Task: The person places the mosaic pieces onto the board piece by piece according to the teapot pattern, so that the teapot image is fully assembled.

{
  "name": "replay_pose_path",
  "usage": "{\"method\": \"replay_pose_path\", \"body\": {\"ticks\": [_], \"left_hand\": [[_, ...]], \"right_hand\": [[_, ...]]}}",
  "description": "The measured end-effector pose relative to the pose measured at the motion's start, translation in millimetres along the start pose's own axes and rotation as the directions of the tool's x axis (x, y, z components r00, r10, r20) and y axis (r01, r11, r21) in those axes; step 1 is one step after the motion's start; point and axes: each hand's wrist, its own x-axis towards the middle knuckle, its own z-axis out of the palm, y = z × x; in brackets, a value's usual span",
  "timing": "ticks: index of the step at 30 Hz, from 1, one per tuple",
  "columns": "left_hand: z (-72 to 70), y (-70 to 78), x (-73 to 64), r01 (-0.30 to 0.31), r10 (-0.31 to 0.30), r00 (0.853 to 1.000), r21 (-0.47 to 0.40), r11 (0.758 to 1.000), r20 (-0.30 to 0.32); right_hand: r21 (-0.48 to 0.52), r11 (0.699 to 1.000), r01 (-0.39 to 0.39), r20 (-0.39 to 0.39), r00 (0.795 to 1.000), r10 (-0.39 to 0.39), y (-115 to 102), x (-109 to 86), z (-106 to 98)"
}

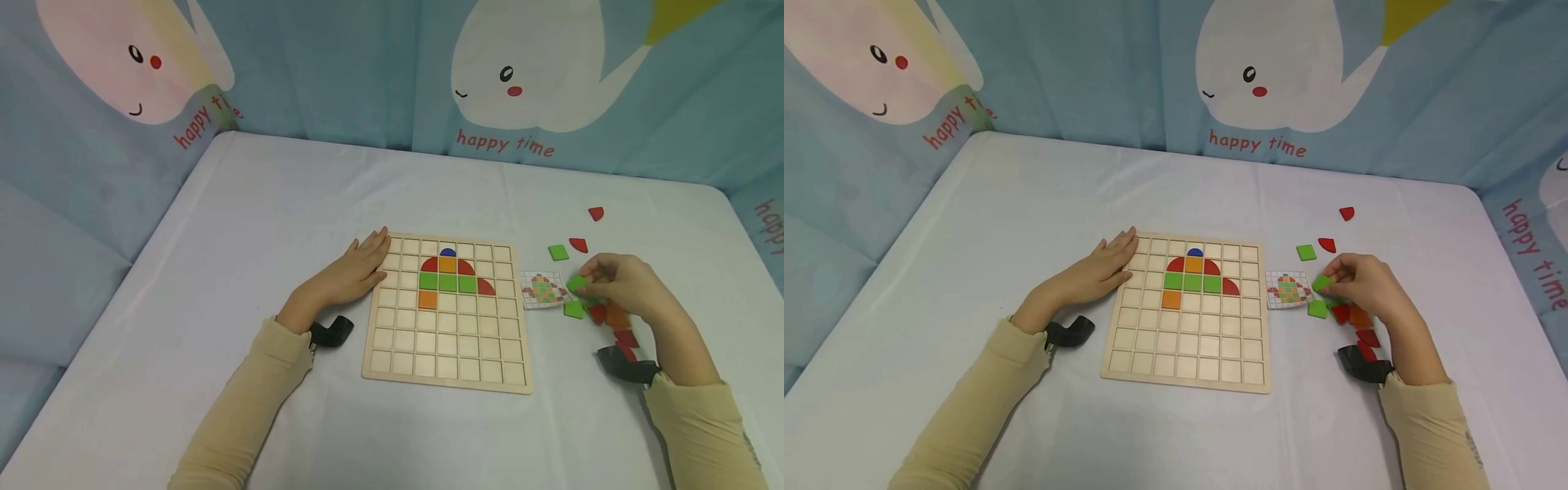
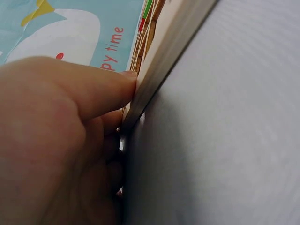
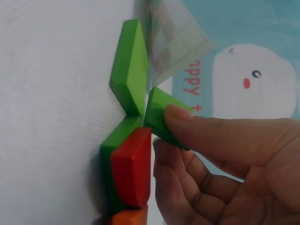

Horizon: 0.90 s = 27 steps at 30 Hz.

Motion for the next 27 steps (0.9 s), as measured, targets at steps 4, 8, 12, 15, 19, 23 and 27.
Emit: {"method": "replay_pose_path", "body": {"ticks": [4, 8, 12, 15, 19, 23, 27], "left_hand": [[1.7, -0.8, 0.9, -0.005, 0.005, 1.000, 0.001, 1.000, -0.007], [3.0, -1.4, 2.2, -0.006, 0.006, 1.000, 0.002, 1.000, -0.008], [2.5, -0.6, 3.0, -0.013, 0.013, 1.000, -0.004, 1.000, -0.009], [2.2, -0.9, 2.4, -0.013, 0.013, 1.000, -0.002, 1.000, -0.010], [2.5, -2.6, 0.7, -0.006, 0.006, 1.000, 0.007, 1.000, -0.012], [3.5, -4.1, 0.2, -0.008, 0.008, 1.000, 0.003, 1.000, -0.013], [4.0, -4.6, 0.8, -0.008, 0.008, 1.000, 0.005, 1.000, -0.011]], "right_hand": [[0.001, 1.000, -0.015, -0.013, 1.000, 0.015, 0.6, -1.2, -4.0], [0.009, 1.000, -0.010, -0.018, 1.000, 0.010, -0.8, -2.4, -7.9], [0.012, 1.000, -0.018, -0.023, 1.000, 0.018, -1.7, -3.1, -9.8], [0.013, 1.000, -0.010, -0.040, 0.999, 0.011, -2.2, -3.7, -10.0], [0.023, 1.000, 0.013, -0.076, 0.997, -0.011, 4.3, -0.9, -6.5], [0.029, 0.999, 0.020, -0.106, 0.994, -0.017, 11.5, 1.0, -4.2], [0.042, 0.999, 0.020, -0.117, 0.993, -0.015, -2.4, -6.1, -8.6]]}}
